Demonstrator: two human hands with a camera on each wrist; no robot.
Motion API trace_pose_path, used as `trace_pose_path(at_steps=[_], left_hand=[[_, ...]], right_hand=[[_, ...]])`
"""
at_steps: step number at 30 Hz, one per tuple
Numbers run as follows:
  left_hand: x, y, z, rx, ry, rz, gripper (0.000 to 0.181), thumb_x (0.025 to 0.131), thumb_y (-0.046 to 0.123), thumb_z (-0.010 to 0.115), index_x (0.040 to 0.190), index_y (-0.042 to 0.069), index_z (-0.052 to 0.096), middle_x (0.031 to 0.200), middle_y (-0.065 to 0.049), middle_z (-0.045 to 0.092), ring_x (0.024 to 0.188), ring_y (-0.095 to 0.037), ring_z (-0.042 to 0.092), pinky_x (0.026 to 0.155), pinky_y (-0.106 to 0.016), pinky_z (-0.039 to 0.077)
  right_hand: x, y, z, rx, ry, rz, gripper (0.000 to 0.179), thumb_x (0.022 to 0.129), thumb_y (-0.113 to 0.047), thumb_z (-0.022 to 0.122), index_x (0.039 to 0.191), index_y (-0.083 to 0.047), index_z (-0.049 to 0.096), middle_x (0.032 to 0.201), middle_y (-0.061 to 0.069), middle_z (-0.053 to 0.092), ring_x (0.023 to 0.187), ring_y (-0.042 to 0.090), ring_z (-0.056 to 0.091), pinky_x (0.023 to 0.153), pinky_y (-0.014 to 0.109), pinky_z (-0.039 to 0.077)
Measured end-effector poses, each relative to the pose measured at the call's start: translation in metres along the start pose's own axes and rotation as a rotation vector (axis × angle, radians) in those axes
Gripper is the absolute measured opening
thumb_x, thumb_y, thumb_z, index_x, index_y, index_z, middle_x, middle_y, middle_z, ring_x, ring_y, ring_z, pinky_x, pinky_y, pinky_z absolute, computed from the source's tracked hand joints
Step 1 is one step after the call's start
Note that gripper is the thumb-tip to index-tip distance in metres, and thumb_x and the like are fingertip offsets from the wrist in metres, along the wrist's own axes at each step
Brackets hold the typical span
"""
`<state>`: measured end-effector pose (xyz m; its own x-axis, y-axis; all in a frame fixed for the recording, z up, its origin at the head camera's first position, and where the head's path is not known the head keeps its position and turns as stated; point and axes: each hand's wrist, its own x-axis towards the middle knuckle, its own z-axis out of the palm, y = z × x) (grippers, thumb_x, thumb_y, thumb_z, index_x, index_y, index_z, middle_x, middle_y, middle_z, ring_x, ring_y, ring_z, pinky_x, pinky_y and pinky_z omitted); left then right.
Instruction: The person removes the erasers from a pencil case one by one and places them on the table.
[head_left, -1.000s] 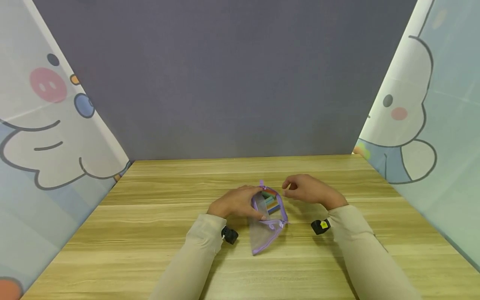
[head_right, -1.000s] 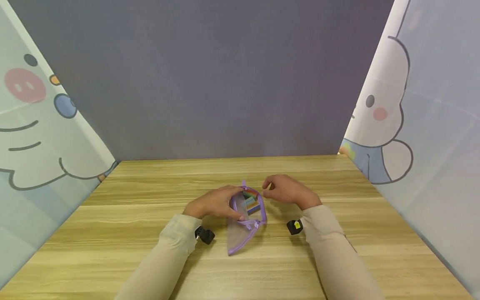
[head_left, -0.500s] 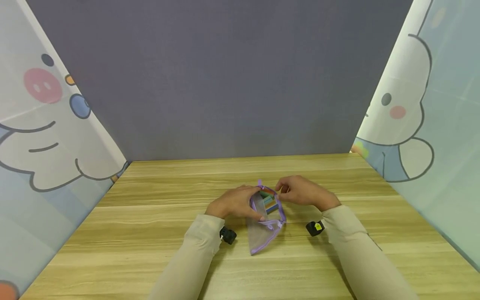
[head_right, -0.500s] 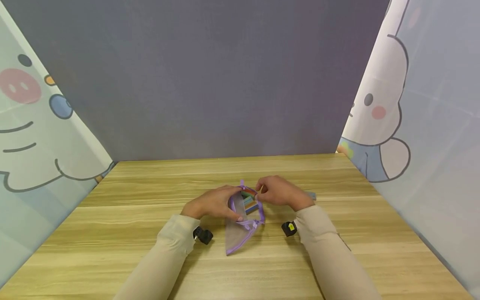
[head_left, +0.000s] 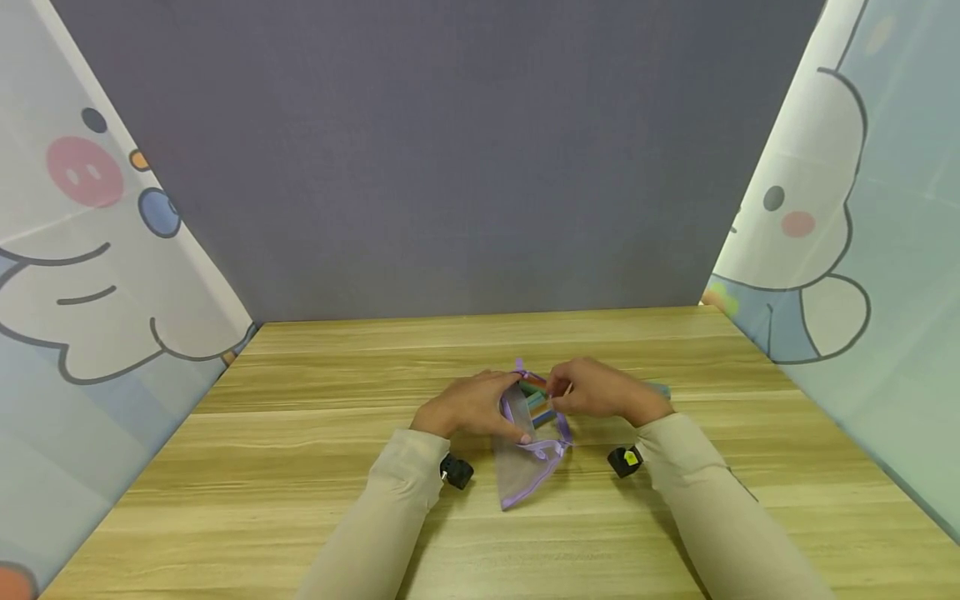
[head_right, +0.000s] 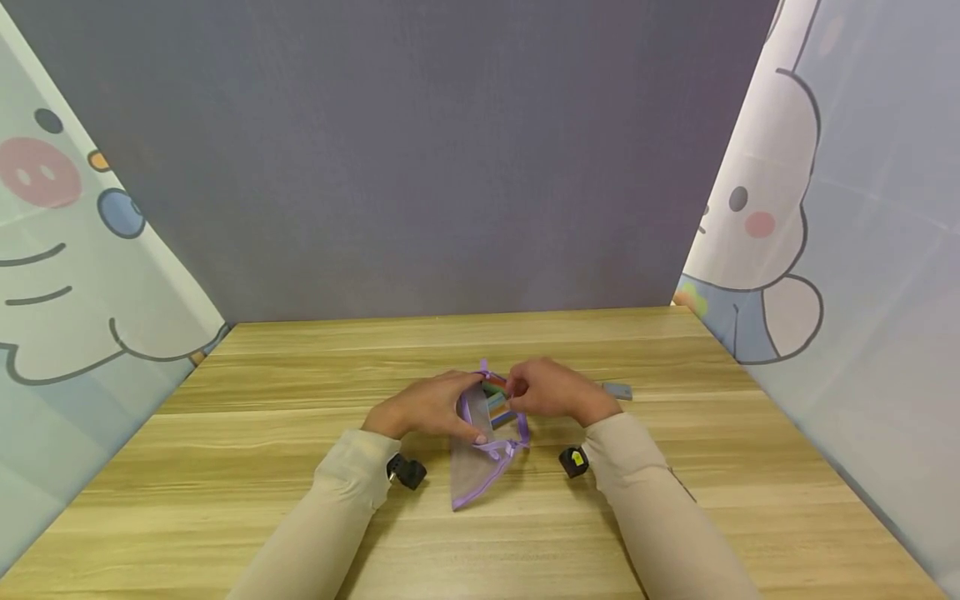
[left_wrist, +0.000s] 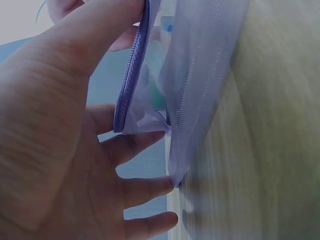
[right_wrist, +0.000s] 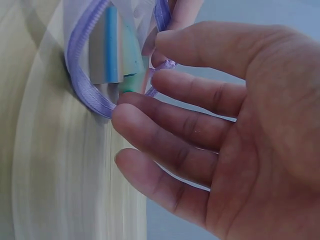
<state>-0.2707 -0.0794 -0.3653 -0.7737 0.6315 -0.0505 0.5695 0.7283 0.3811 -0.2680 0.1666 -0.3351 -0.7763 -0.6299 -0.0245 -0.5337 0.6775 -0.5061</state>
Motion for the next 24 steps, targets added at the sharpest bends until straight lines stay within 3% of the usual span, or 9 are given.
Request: trace_pose_path(at_steps=[7,24], left_hand=[[0.0,0.0009,-0.0006,0.013,0.001,0.015,0.102,0.073,0.069,0.076,0.156,0.024,0.037,0.139,0.004,0.055,0.126,-0.016,0.05,0.1,-0.039,0.045],[0.0001,-0.0002,0.0007,0.047,0.01,0.03,0.105,0.073,0.072,0.074,0.158,0.022,0.035,0.145,0.001,0.052,0.129,-0.017,0.049,0.102,-0.039,0.044]], right_hand=[[-0.0004,0.0015,0.0026,0.015,-0.006,0.01,0.006,0.091,-0.018,0.073,0.094,-0.014,0.07,0.099,-0.001,0.07,0.087,0.013,0.063,0.073,0.034,0.052],[0.0004,0.0002,0.0042,-0.002,-0.033,0.009,0.007,0.091,-0.016,0.073,0.095,-0.012,0.07,0.092,-0.005,0.069,0.084,0.01,0.062,0.073,0.033,0.051]])
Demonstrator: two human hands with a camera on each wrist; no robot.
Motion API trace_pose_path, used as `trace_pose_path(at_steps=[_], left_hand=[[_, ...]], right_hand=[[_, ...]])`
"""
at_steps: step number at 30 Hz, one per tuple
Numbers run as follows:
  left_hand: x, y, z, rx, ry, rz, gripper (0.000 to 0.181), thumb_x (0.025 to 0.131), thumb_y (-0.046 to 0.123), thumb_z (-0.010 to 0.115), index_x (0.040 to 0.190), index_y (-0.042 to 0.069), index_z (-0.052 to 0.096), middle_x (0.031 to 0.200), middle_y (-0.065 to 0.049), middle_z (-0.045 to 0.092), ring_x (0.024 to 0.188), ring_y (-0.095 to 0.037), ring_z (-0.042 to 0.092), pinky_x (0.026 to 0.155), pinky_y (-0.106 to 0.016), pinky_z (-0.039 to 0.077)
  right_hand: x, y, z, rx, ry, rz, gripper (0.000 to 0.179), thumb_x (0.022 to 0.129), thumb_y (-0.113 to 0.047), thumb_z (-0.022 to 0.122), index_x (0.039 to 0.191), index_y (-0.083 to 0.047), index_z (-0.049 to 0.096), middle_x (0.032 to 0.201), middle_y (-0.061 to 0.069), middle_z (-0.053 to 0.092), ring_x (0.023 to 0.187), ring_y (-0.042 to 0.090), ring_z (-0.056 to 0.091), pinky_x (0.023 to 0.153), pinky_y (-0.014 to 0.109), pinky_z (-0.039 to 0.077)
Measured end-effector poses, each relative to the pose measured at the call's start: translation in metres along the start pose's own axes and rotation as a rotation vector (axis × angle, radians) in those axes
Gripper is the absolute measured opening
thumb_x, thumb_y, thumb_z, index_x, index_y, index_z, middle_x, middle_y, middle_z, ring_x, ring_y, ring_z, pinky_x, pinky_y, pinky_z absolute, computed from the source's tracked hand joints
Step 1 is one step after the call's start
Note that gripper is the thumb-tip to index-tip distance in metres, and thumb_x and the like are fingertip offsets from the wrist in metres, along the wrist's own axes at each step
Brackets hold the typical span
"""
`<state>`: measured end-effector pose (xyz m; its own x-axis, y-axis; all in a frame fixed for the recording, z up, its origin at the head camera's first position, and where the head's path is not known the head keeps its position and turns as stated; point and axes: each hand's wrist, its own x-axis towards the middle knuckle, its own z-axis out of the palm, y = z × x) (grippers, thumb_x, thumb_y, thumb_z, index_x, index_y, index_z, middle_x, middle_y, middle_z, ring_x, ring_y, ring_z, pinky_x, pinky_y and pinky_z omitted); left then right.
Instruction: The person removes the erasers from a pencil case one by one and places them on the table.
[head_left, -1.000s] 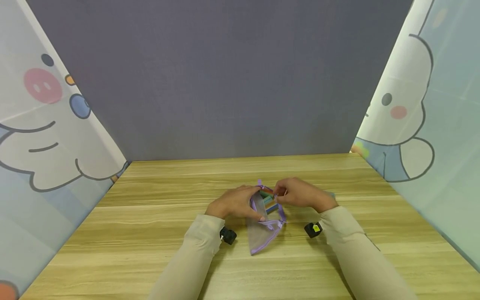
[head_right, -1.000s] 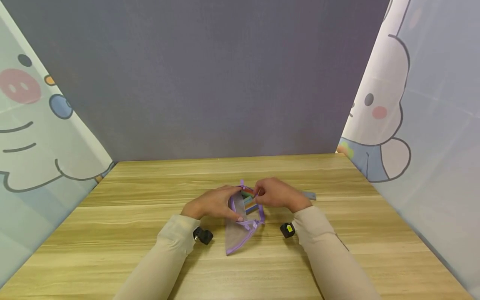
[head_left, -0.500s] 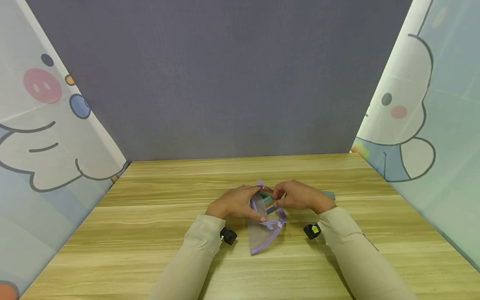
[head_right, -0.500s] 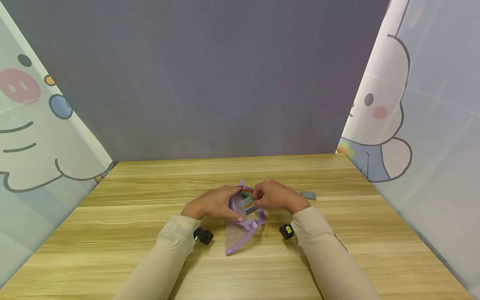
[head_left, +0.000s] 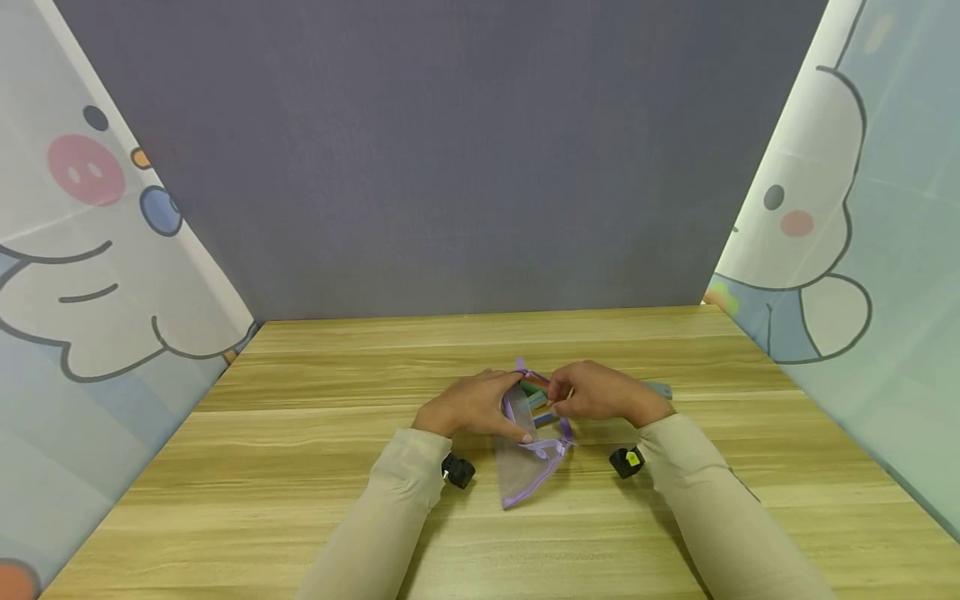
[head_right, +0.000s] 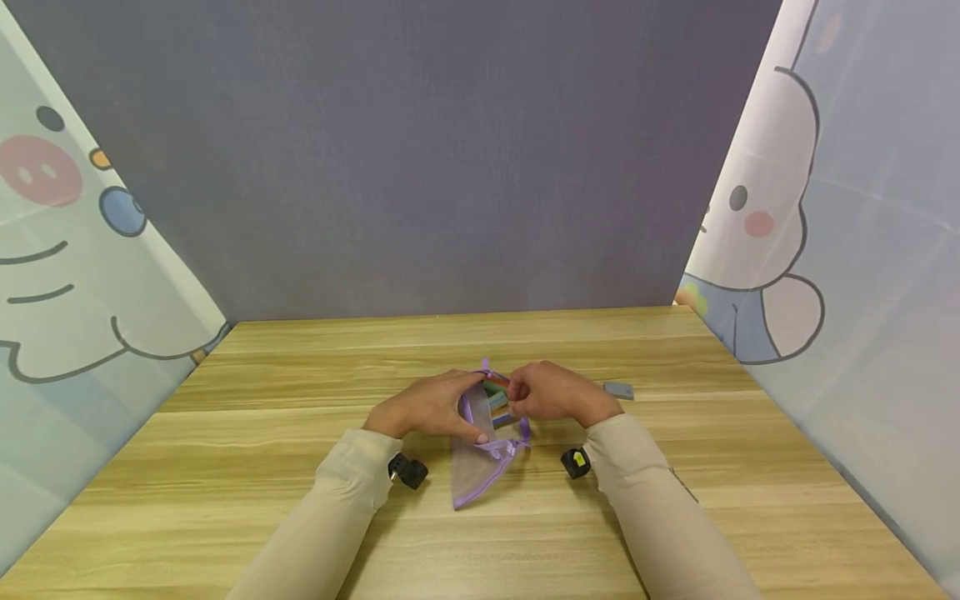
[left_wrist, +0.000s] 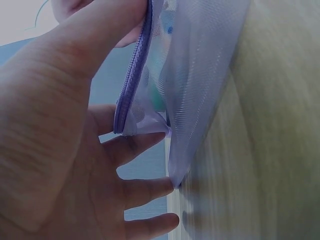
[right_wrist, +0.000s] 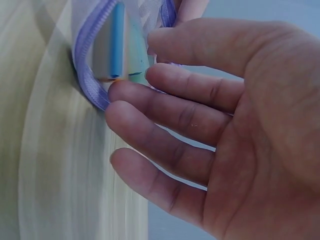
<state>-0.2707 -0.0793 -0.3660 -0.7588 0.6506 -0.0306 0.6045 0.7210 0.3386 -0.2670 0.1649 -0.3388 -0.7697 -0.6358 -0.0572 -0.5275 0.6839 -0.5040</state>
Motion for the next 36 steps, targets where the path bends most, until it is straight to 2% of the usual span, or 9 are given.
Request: trace_pose_path(at_steps=[10,15,24,36], left_hand=[[-0.0005,0.0004,-0.0003,0.009,0.003,0.004,0.107,0.073,0.072,0.074,0.158,0.019,0.035,0.147,-0.002,0.05,0.132,-0.019,0.048,0.104,-0.039,0.043],[-0.0002,0.0002,-0.0004,0.009,0.002,0.005,0.105,0.074,0.07,0.074,0.158,0.02,0.035,0.147,-0.002,0.05,0.132,-0.018,0.048,0.104,-0.039,0.043],[0.0009,-0.0009,0.0013,0.009,0.003,0.002,0.102,0.075,0.069,0.075,0.157,0.023,0.036,0.143,0.001,0.053,0.129,-0.016,0.05,0.101,-0.038,0.044],[-0.0005,0.0012,-0.0003,0.005,-0.003,-0.004,0.104,0.075,0.07,0.074,0.158,0.021,0.034,0.148,-0.002,0.049,0.132,-0.019,0.048,0.105,-0.039,0.042]], right_hand=[[-0.0001,0.0012,0.0007,0.02,-0.013,0.004,0.007,0.091,-0.012,0.072,0.096,-0.008,0.07,0.087,-0.005,0.067,0.079,0.01,0.062,0.072,0.033,0.052],[0.0007,0.0027,0.0042,-0.003,-0.002,-0.004,0.008,0.089,-0.013,0.074,0.095,-0.01,0.069,0.086,-0.006,0.066,0.078,0.009,0.061,0.071,0.032,0.051],[0.0017,0.0017,0.0071,-0.025,-0.006,0.028,0.009,0.089,-0.013,0.076,0.089,-0.018,0.068,0.09,-0.007,0.066,0.08,0.011,0.06,0.07,0.033,0.051],[0.0031,0.0016,0.0082,-0.04,-0.025,0.032,0.014,0.086,-0.016,0.08,0.093,-0.013,0.067,0.085,-0.008,0.064,0.076,0.009,0.058,0.071,0.033,0.05]])
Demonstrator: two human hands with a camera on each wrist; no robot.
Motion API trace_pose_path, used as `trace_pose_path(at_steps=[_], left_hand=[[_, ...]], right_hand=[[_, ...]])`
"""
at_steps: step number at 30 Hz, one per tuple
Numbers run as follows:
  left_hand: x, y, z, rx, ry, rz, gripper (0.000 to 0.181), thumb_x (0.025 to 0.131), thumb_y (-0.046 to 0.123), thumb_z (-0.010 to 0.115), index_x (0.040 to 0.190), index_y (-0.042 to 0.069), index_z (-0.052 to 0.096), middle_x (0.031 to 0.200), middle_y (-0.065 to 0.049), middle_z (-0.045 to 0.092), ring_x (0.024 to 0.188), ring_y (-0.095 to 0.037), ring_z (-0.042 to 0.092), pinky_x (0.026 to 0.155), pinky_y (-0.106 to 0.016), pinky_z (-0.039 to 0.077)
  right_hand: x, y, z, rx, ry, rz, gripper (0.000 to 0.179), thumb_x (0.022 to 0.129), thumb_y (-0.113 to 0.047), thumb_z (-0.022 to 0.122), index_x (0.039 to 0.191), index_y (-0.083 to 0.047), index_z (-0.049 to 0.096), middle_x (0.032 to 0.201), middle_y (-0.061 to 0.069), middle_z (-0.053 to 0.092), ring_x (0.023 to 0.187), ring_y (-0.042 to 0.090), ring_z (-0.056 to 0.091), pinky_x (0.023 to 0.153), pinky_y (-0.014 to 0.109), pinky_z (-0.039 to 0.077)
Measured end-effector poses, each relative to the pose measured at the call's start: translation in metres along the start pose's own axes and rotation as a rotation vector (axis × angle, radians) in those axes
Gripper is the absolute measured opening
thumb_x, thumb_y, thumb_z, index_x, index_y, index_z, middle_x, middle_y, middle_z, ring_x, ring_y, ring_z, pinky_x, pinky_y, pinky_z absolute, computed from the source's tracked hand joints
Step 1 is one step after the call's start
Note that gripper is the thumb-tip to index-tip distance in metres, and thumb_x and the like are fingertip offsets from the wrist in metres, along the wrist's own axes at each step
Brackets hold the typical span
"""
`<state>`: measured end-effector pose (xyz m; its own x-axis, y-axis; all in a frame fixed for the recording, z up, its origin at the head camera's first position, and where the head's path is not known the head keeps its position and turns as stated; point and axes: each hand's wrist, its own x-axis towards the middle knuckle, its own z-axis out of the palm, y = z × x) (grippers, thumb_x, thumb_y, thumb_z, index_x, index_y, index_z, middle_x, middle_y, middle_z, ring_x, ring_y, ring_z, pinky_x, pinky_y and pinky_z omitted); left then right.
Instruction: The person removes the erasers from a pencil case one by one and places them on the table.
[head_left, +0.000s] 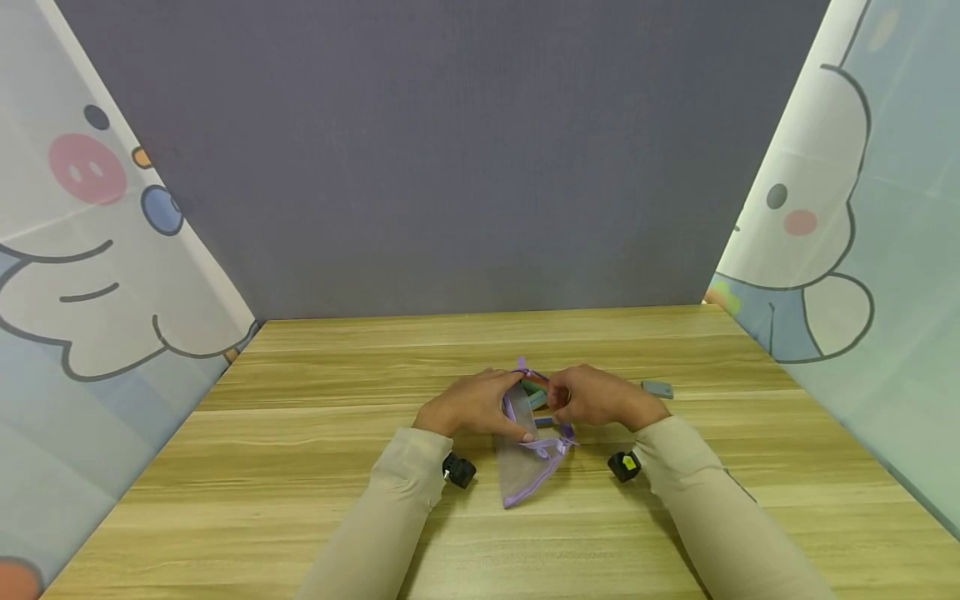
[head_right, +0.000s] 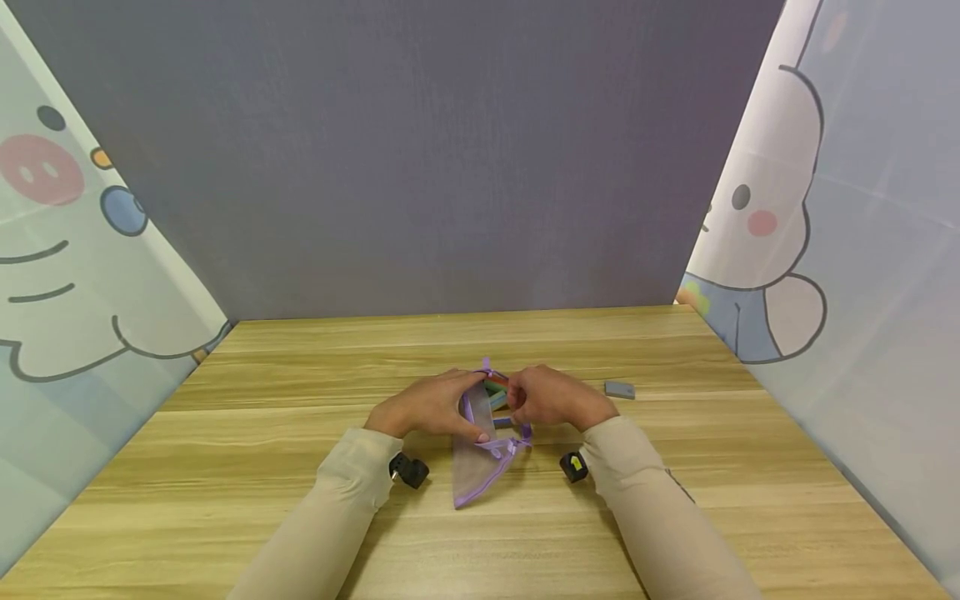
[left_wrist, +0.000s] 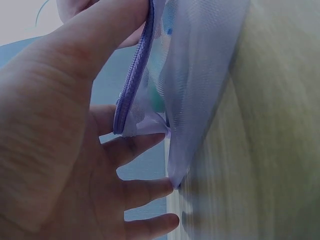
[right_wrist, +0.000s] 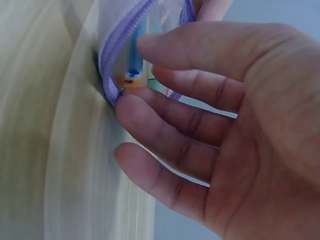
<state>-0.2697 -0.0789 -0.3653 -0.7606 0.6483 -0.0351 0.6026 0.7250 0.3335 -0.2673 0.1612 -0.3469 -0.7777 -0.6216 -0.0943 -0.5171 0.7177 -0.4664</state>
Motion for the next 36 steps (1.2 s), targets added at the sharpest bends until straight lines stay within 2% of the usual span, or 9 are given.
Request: trace_pose_path(at_steps=[8,26,36], left_hand=[[0.001,-0.001,0.001,-0.005,0.004,0.008,0.104,0.076,0.069,0.074,0.158,0.02,0.034,0.149,-0.002,0.048,0.133,-0.019,0.047,0.106,-0.039,0.041],[0.001,-0.003,0.001,-0.006,-0.004,-0.001,0.104,0.076,0.07,0.073,0.159,0.021,0.032,0.149,-0.001,0.048,0.133,-0.019,0.047,0.106,-0.04,0.041],[0.0,-0.001,-0.001,0.001,-0.014,-0.022,0.107,0.075,0.073,0.071,0.159,0.02,0.031,0.153,-0.002,0.044,0.137,-0.02,0.044,0.107,-0.041,0.041]], right_hand=[[0.001,0.0,0.003,-0.011,0.004,-0.003,0.018,0.084,-0.018,0.08,0.096,-0.012,0.068,0.083,-0.008,0.063,0.073,0.009,0.058,0.069,0.032,0.05],[-0.003,-0.004,-0.003,-0.002,-0.067,-0.006,0.022,0.085,-0.018,0.08,0.104,-0.013,0.07,0.087,-0.008,0.067,0.078,0.007,0.063,0.071,0.032,0.052],[-0.008,-0.005,-0.007,0.011,-0.092,0.04,0.028,0.083,-0.014,0.076,0.111,-0.013,0.07,0.087,-0.003,0.065,0.071,0.011,0.058,0.063,0.031,0.048]])
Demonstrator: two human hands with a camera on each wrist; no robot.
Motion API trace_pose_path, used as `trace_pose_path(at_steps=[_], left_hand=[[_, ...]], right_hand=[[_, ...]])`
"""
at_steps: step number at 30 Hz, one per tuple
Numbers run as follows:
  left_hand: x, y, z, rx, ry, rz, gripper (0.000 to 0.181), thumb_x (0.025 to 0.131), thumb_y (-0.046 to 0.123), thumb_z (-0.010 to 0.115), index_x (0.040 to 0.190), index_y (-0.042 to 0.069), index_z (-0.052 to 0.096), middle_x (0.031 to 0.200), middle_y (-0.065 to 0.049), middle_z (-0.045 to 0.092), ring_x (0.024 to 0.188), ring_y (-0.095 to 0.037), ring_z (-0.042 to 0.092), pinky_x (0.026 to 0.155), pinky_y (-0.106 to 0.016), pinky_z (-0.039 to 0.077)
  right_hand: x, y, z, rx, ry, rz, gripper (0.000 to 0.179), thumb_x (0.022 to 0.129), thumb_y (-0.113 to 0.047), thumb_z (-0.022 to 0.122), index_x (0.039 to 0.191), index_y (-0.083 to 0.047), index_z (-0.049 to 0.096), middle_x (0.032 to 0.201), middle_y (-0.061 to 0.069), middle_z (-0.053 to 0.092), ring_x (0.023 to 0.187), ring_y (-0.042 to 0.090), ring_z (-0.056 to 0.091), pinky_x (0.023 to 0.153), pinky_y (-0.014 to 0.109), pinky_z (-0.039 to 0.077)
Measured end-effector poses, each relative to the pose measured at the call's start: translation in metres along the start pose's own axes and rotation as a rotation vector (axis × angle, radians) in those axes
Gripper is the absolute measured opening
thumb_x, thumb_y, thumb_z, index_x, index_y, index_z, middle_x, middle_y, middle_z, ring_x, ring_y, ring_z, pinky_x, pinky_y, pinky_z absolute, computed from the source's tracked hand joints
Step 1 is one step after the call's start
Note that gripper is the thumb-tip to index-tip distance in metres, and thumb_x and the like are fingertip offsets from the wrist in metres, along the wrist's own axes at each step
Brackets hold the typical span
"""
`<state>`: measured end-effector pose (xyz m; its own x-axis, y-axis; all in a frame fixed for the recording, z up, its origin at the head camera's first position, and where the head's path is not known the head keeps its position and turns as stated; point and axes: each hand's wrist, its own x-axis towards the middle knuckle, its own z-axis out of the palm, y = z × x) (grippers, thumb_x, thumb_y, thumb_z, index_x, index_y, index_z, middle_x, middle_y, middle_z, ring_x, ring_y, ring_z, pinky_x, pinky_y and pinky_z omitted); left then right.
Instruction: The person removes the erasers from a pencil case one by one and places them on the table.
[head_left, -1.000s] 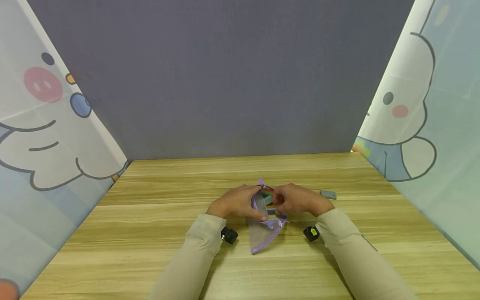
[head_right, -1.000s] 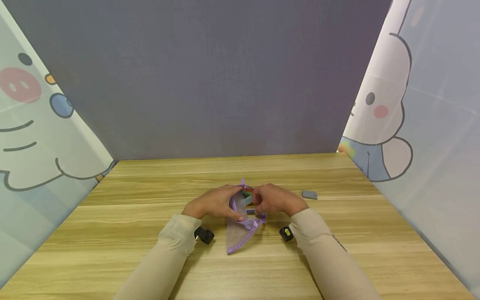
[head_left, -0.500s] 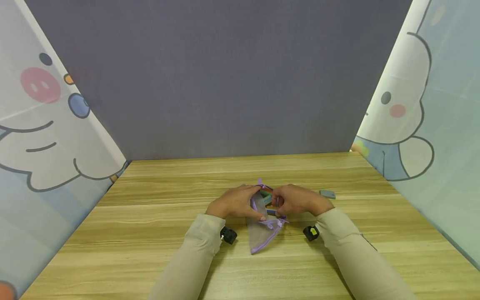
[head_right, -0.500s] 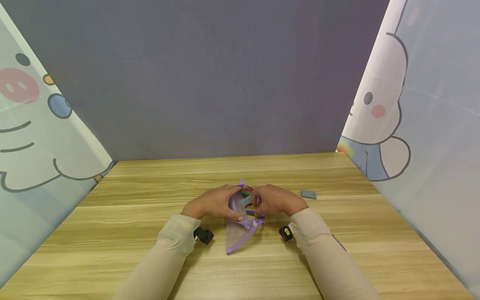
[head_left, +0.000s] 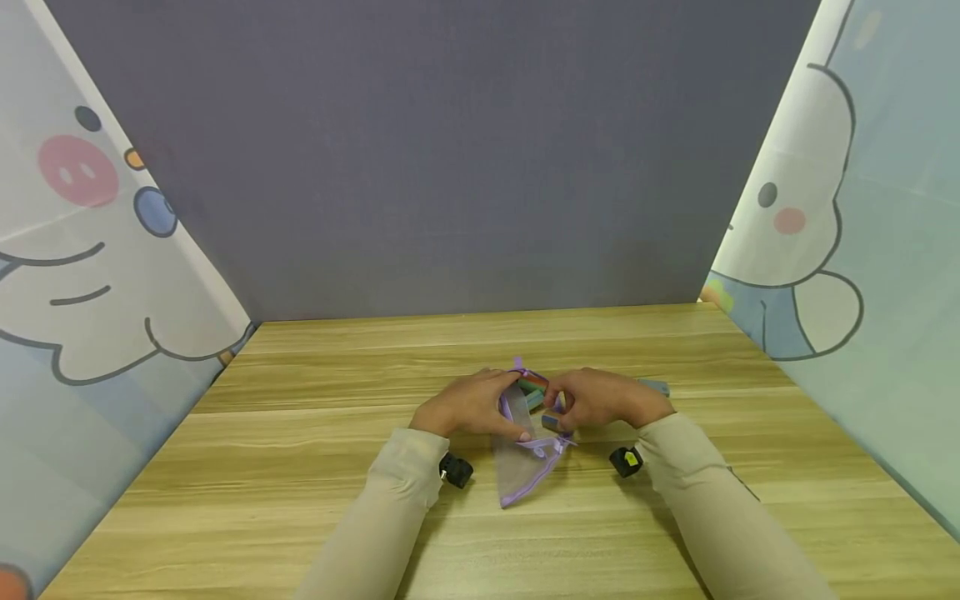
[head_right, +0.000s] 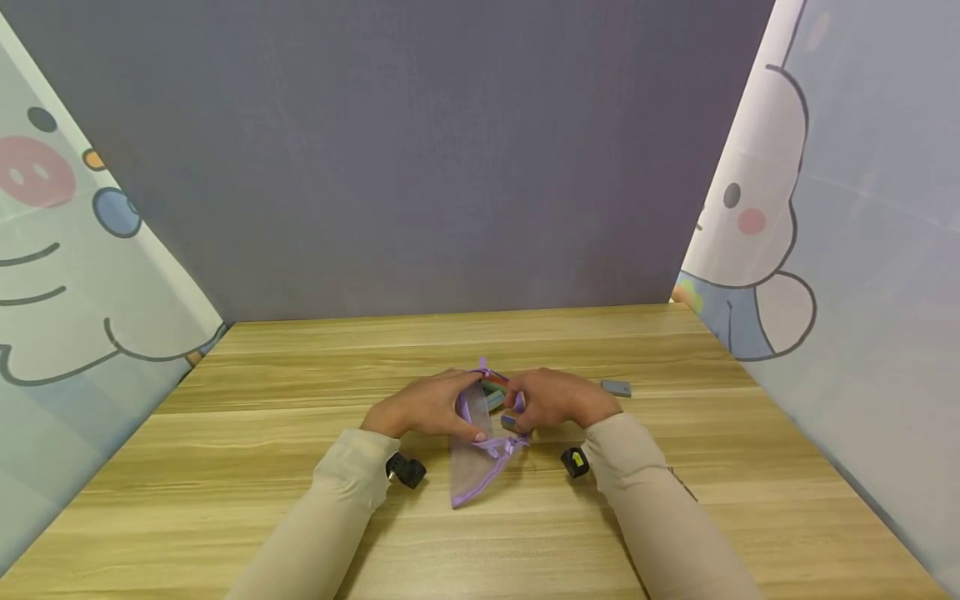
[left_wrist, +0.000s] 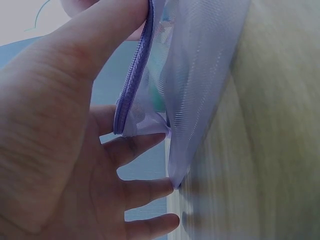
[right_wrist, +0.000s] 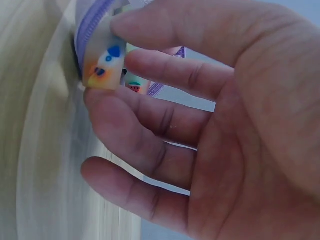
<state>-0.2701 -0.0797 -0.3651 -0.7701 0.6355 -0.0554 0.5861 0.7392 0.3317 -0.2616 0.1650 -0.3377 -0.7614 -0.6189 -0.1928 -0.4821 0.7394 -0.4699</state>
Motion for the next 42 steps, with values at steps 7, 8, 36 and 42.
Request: trace_pose_path(at_steps=[7,8,36,42], left_hand=[[-0.0004,0.0,0.0,-0.008,0.017,0.011,0.107,0.074,0.072,0.073,0.158,0.018,0.034,0.151,-0.002,0.047,0.135,-0.02,0.046,0.107,-0.041,0.041],[-0.0004,-0.0001,0.0,-0.004,0.018,0.012,0.107,0.074,0.072,0.073,0.158,0.018,0.034,0.151,-0.002,0.047,0.135,-0.019,0.046,0.107,-0.041,0.041],[0.0015,-0.0018,0.0013,-0.016,0.026,0.037,0.103,0.075,0.07,0.074,0.157,0.021,0.037,0.144,0.001,0.053,0.126,-0.018,0.051,0.1,-0.039,0.045],[0.0031,-0.0024,0.0029,-0.018,0.031,0.031,0.102,0.074,0.071,0.074,0.156,0.023,0.038,0.143,0.001,0.053,0.124,-0.017,0.052,0.098,-0.039,0.046]], right_hand=[[-0.0026,-0.0014,-0.0002,0.006,-0.03,0.001,0.029,0.087,-0.015,0.072,0.115,-0.014,0.07,0.083,-0.002,0.064,0.065,0.011,0.055,0.059,0.03,0.046],[-0.0029,-0.0015,-0.0002,0.007,-0.034,0.006,0.029,0.087,-0.015,0.072,0.116,-0.015,0.07,0.084,-0.002,0.064,0.064,0.011,0.055,0.058,0.031,0.046],[-0.0029,0.0012,-0.0026,0.051,0.038,-0.005,0.035,0.087,-0.017,0.074,0.119,-0.009,0.064,0.083,0.0,0.064,0.061,0.012,0.054,0.056,0.031,0.046],[-0.003,0.0039,-0.0019,0.05,0.08,-0.044,0.037,0.087,-0.017,0.073,0.122,-0.006,0.063,0.083,-0.001,0.064,0.064,0.012,0.056,0.058,0.031,0.048]])
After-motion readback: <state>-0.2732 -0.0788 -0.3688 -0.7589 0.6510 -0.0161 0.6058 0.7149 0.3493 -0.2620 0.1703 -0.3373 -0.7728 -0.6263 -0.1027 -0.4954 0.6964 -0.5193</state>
